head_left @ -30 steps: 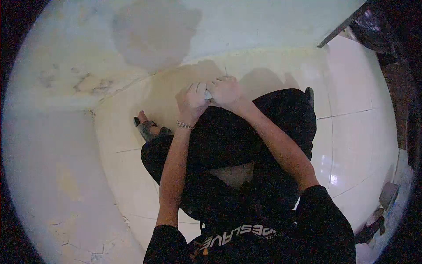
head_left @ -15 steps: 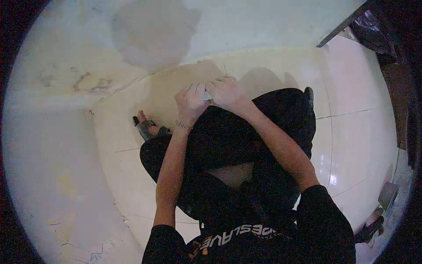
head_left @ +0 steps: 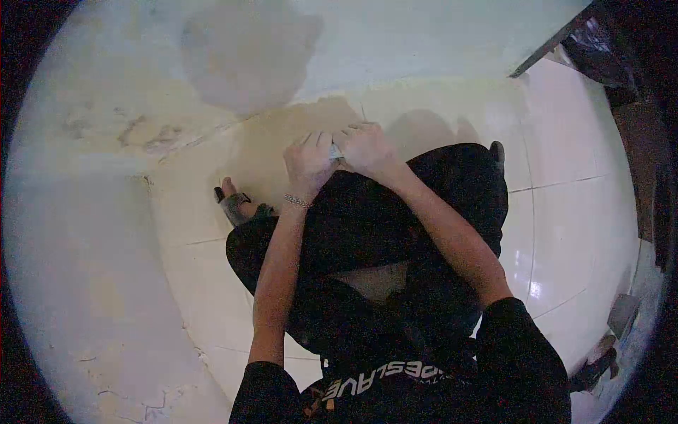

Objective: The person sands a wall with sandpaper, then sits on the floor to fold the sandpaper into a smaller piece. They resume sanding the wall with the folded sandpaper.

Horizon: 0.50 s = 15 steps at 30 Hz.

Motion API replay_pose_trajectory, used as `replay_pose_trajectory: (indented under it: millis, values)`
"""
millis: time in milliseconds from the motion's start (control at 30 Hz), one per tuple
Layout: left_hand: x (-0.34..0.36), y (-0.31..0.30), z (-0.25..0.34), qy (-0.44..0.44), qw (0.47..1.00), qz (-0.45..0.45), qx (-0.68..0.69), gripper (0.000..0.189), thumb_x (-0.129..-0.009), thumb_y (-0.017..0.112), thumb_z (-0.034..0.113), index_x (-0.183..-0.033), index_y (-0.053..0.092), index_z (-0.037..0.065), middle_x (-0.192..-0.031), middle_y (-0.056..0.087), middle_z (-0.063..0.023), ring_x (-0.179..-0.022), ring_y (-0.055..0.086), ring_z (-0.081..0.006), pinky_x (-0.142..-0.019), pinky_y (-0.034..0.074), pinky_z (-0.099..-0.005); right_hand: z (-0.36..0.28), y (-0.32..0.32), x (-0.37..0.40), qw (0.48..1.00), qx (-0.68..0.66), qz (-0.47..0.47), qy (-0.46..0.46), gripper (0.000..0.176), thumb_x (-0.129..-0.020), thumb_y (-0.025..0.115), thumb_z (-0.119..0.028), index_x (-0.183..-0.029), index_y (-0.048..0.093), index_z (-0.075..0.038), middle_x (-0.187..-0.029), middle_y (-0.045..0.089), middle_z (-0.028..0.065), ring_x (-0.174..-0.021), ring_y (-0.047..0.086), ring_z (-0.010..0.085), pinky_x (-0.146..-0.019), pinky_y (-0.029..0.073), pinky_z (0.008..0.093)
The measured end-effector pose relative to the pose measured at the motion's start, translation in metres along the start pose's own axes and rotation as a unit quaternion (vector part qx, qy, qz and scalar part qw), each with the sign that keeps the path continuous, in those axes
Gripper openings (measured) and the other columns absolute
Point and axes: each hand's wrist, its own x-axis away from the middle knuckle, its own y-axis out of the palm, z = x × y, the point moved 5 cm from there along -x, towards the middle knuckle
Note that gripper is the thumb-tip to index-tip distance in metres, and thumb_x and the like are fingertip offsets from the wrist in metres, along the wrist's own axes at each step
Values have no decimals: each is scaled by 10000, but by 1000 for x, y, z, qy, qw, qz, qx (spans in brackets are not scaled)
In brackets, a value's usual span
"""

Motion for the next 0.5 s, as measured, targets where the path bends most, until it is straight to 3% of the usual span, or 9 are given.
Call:
replay_pose_trajectory:
  millis: [200, 300, 500]
  values:
    - [1, 5, -4, 26, 998, 42, 35, 267, -619, 694, 228, -788, 529, 103, -741, 569, -69, -701, 598, -268, -575, 478, -408, 3, 6, -1, 1000, -3, 2, -10, 318, -605, 754, -297, -775, 571, -100, -718, 634, 61, -710, 637, 245, -641, 493, 361]
    - [-2, 9, -3, -38, 999, -24, 17, 241, -636, 673, 219, -791, 532, 100, -734, 566, -70, -694, 595, -274, -580, 476, -405, 3, 5, -4, 1000, 7, -20, 7, 314, -602, 754, -294, -771, 574, -100, -711, 634, 61, -710, 637, 244, -646, 497, 361]
    - [-1, 3, 0, -7, 1000, -6, -14, 264, -654, 673, 207, -855, 550, 88, -780, 573, -83, -755, 599, -267, -585, 475, -386, 2, -4, -3, 999, 11, 0, 31, 317, -608, 749, -258, -814, 581, -85, -785, 629, 61, -798, 631, 238, -674, 499, 361]
